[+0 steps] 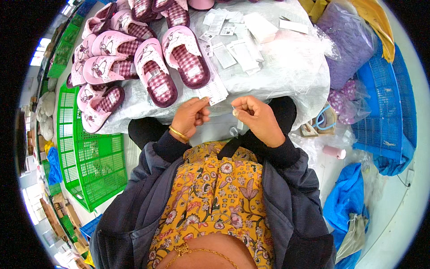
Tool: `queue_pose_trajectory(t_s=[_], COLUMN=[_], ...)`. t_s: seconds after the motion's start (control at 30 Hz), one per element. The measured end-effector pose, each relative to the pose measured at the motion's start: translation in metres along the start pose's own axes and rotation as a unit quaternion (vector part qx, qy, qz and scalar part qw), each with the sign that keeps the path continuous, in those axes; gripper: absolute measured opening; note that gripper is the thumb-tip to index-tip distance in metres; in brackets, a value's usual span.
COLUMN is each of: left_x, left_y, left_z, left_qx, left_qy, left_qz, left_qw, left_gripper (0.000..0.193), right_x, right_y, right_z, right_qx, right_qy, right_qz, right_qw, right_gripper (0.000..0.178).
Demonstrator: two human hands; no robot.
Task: The person repeatedly picks up pairs of pink slippers, attaches white tags to them, and places them back on the table. The process is repeated for multiple pairs throughout the clip.
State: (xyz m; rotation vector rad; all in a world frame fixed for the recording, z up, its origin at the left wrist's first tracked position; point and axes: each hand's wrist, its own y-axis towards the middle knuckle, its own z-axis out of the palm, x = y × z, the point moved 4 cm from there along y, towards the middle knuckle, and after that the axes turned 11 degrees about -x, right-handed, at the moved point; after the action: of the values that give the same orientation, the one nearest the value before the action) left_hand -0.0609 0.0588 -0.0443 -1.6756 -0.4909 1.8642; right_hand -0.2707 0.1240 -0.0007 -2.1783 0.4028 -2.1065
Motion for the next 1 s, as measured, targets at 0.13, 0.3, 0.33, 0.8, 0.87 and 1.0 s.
queue_pose_trajectory(t_s=[0.13,0.3,0.33,0.8,0.87,1.0], left_x=[-0.005,-0.006,-0.005,0.01,0.008,0.008], left_y=[-0.015,-0.025,-0.027,-0.034,-0.04,-0.053], left_z=[-0.009,-0.017,-0.018,0.009,0.013,0.015], left_qx=[-0.069,-0.034,-0.023,0.13,0.16,0.206], left_qy=[0.004,-0.016,-0.029,-0.132,-0.116,-0.076], left_qz=[0.039,0.009,0.0,-0.077,-0.079,-0.092], left_qw=[0.997,0.999,0.999,0.98,0.977,0.971], left_gripper=[0.027,0.028,0.029,0.028,0.029,0.035], right_x=[-0.003,0.0,0.001,0.002,0.011,0.021], right_y=[0.0,0.0,0.001,0.013,0.009,0.001], right_z=[-0.005,0.003,0.005,0.019,0.02,0.016], right_qx=[-0.003,0.002,0.004,-0.042,-0.071,-0.103], right_qy=[0.006,-0.003,-0.003,0.036,-0.042,-0.108], right_qz=[-0.007,-0.007,-0.009,-0.049,-0.105,-0.17], right_qw=[1.0,1.0,1.0,0.997,0.991,0.974], right_gripper=[0.022,0.021,0.021,0.015,0.015,0.015])
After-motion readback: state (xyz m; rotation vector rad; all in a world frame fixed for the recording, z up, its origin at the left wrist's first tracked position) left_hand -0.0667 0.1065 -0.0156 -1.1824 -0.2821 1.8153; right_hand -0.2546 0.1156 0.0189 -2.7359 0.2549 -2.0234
